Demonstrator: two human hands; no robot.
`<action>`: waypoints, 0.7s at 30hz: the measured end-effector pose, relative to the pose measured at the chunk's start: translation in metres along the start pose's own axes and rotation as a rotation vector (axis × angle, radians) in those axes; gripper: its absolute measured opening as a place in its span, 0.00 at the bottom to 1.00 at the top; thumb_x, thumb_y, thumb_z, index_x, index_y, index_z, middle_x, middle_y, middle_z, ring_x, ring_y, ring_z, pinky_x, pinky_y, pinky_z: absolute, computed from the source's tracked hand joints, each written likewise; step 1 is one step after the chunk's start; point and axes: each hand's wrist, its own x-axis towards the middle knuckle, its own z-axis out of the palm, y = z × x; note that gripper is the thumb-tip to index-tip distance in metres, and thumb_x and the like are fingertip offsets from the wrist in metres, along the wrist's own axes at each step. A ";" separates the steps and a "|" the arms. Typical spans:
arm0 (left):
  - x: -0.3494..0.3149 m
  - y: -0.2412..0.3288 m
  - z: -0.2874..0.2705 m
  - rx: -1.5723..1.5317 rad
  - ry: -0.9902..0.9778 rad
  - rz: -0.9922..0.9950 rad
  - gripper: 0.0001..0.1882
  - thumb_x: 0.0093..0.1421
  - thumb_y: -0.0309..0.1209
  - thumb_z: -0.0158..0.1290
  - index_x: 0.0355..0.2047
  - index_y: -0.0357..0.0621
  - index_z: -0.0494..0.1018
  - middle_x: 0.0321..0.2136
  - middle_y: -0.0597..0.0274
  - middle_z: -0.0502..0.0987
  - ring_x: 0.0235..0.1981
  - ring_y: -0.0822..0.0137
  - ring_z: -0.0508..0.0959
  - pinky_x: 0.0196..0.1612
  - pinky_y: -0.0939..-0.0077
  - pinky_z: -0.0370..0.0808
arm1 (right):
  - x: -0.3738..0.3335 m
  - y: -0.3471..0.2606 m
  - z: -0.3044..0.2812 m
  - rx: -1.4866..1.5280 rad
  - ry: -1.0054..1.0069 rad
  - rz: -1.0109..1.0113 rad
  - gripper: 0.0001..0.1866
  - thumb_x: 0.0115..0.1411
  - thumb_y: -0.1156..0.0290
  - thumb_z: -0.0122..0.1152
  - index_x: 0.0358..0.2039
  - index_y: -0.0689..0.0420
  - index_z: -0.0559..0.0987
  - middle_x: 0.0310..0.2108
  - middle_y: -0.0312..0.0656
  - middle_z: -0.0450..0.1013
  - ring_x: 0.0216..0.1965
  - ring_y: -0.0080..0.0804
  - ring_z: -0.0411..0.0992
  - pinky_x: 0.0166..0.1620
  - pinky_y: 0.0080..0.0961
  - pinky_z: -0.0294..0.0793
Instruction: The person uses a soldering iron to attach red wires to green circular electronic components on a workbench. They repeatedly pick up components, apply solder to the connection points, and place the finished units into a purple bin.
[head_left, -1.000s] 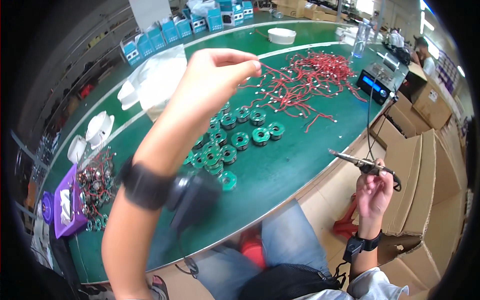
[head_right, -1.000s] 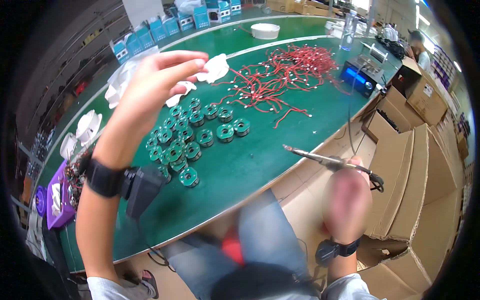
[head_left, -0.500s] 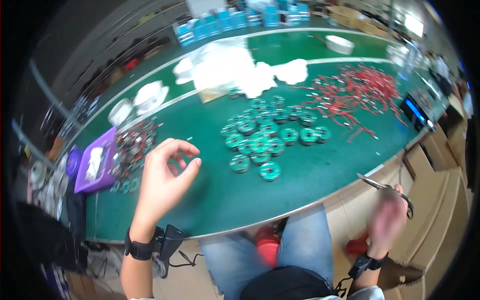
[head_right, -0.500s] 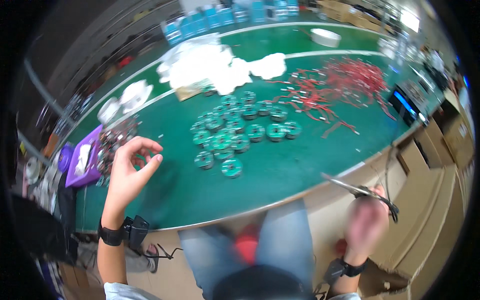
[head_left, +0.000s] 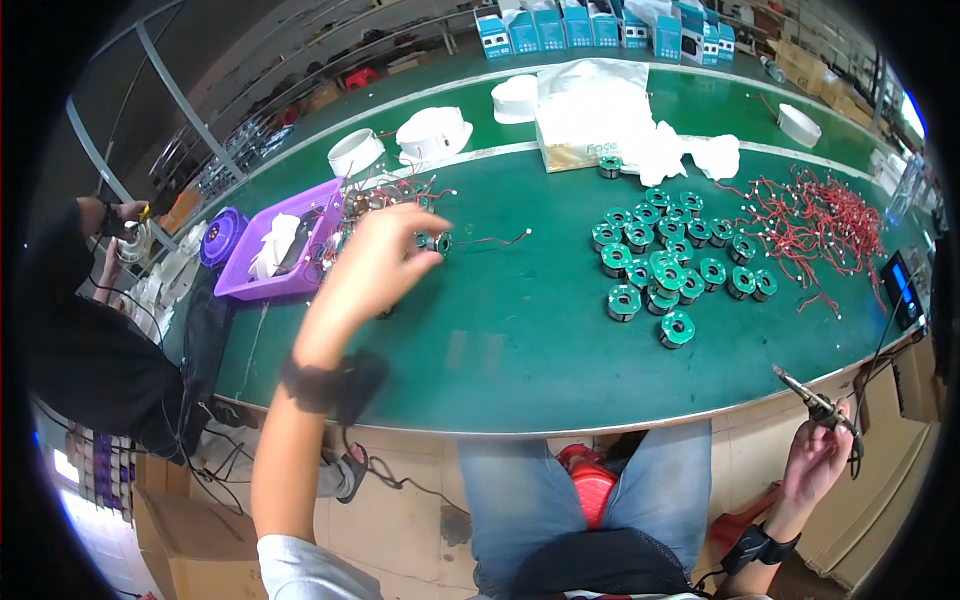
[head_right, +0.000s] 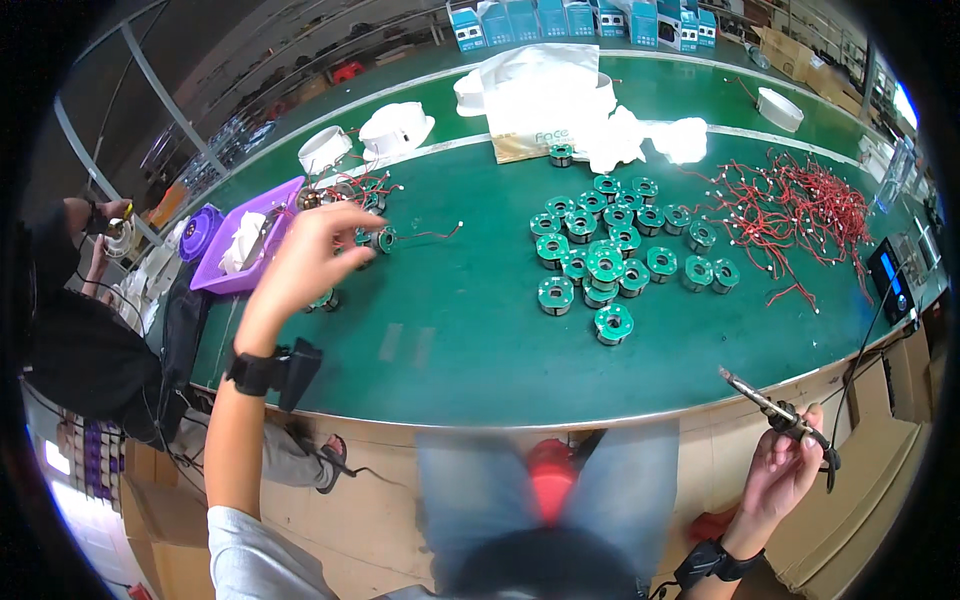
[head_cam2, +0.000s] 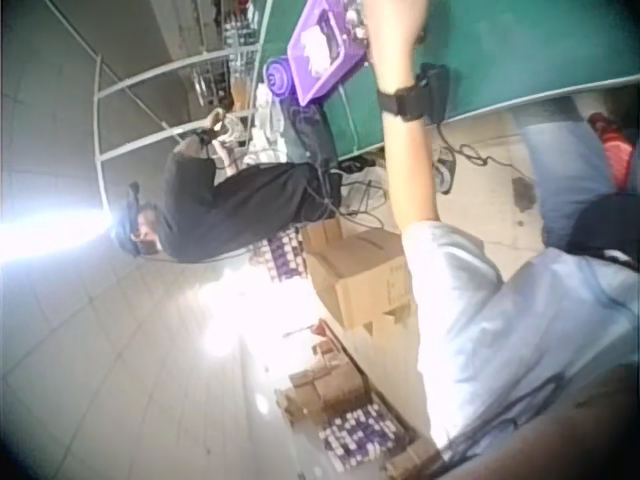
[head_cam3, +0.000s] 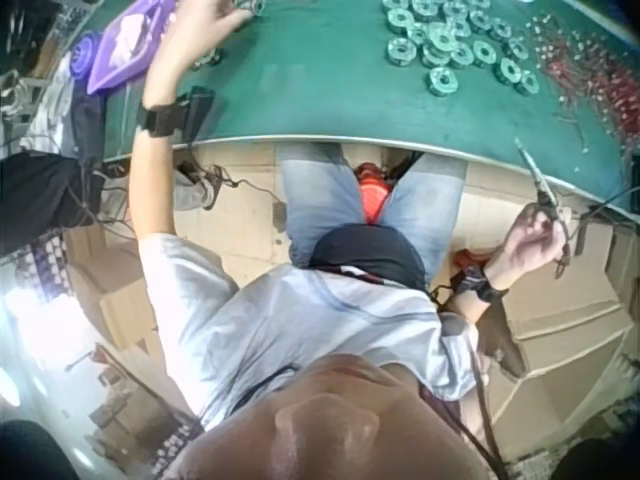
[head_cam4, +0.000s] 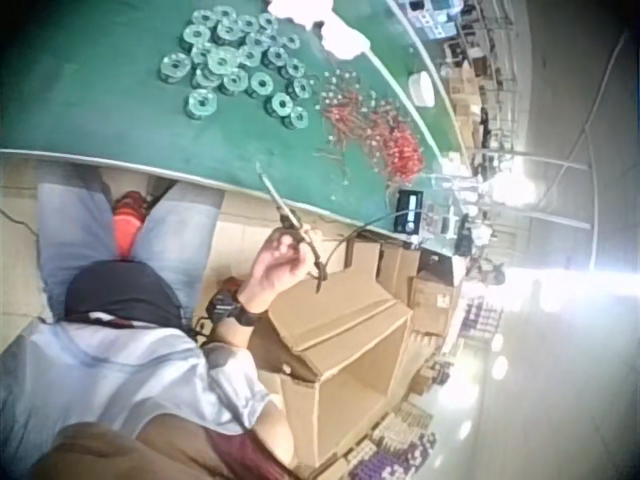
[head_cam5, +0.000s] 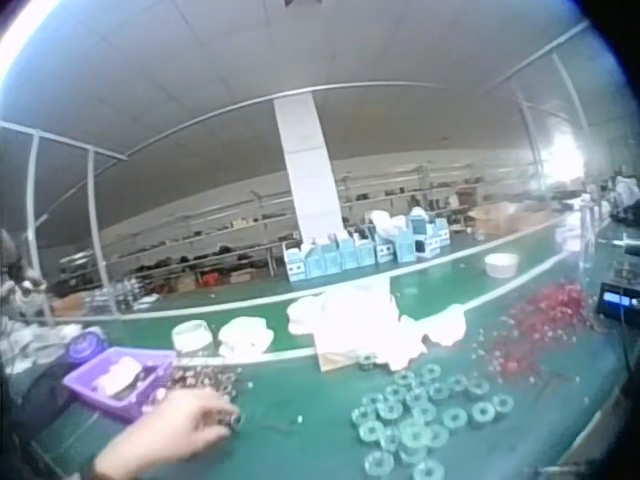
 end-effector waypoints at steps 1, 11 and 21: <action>0.008 0.006 0.010 0.075 -0.068 -0.032 0.14 0.45 0.23 0.55 0.36 0.34 0.73 0.35 0.53 0.74 0.27 0.65 0.75 0.34 0.75 0.72 | -0.001 0.000 0.002 -0.008 -0.008 0.006 0.11 0.54 0.75 0.49 0.36 0.62 0.61 0.28 0.39 0.61 0.17 0.15 0.57 0.20 0.08 0.59; 0.044 0.045 0.030 0.153 -0.300 0.020 0.09 0.45 0.19 0.44 0.26 0.36 0.73 0.26 0.48 0.73 0.31 0.51 0.73 0.35 0.64 0.70 | -0.006 -0.008 0.006 -0.022 0.004 -0.029 0.09 0.53 0.74 0.50 0.33 0.60 0.61 0.29 0.39 0.62 0.19 0.15 0.60 0.19 0.07 0.60; -0.026 0.007 0.010 0.444 -0.227 0.140 0.06 0.44 0.23 0.48 0.25 0.41 0.72 0.26 0.55 0.69 0.32 0.57 0.74 0.34 0.67 0.72 | 0.010 0.002 -0.034 -0.011 -0.025 -0.010 0.21 0.58 0.70 0.46 0.50 0.68 0.61 0.23 0.37 0.64 0.18 0.13 0.56 0.22 0.09 0.58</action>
